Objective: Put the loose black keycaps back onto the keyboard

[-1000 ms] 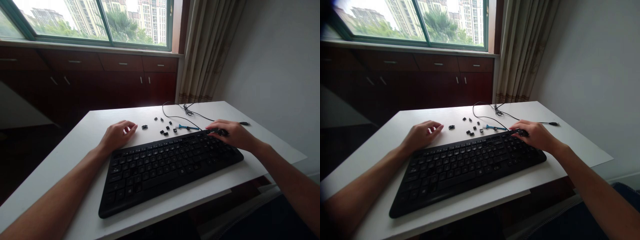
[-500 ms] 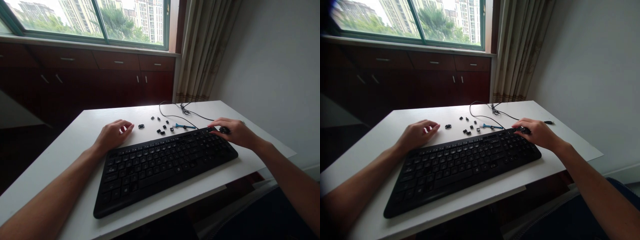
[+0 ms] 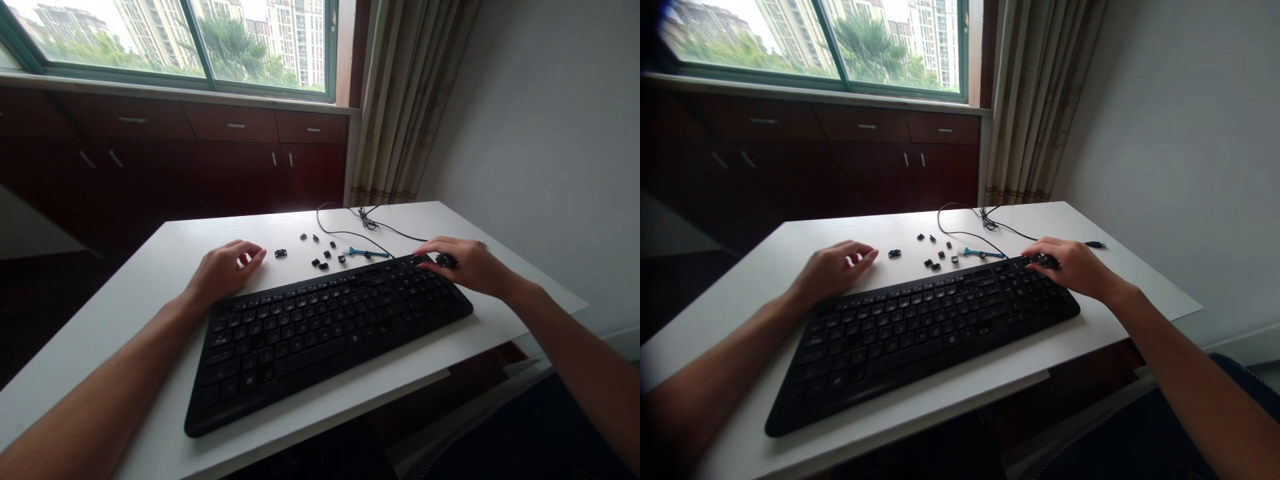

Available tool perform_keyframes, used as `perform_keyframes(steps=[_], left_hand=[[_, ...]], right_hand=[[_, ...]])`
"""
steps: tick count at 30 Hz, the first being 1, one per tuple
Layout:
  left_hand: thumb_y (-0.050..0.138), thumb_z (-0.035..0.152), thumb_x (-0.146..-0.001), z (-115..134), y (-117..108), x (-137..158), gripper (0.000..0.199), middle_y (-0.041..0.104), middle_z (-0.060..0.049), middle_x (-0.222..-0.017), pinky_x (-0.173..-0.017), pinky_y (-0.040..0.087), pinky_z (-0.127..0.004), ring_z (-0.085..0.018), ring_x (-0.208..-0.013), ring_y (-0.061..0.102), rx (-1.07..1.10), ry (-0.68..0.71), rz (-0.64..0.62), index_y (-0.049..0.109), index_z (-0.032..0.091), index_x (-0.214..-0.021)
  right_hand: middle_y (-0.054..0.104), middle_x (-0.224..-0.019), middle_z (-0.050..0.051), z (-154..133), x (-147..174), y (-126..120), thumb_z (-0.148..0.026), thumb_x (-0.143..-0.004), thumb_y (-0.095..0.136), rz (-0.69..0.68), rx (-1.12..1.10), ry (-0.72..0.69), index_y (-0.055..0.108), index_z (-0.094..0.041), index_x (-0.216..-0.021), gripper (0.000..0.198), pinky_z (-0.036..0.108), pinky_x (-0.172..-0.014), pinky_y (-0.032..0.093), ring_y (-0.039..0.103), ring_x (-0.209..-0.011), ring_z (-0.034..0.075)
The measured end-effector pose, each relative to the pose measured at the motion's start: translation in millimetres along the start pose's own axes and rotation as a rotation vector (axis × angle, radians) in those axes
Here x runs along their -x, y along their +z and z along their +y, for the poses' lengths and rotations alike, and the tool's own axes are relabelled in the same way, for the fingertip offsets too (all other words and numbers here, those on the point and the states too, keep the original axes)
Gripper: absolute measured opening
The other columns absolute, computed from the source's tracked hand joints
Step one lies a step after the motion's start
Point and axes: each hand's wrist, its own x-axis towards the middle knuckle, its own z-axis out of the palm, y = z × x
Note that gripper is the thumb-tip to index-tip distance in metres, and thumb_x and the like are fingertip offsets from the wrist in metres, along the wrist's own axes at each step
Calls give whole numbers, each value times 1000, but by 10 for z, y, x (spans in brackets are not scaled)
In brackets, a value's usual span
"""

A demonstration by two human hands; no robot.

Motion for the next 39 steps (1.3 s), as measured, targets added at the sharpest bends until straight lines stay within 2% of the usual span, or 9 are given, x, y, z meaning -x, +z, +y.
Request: perform_keyframes(steps=[25,39], left_hand=[[49,54,-91,0,13,-1,38,71,-3,-88,-67,48,-28,-15,-63,62,-2,-10,6,70,23,-91],[50,53,-91,-17,23,1,36,70,-2,-87,-68,47,-28,-15,-64,62,0,1,5,70,23,-91]], right_hand=[[75,-110,4,-64,-49,-3,-34,-91,63,-2,-29,-1,71,-27,-114,25,40,-90,58,72,-98,25],[71,-114,4,-73,-39,-23,-29,-93,60,-14,-4,4,69,-28,-116,25,38,-91,56,70,-99,23]])
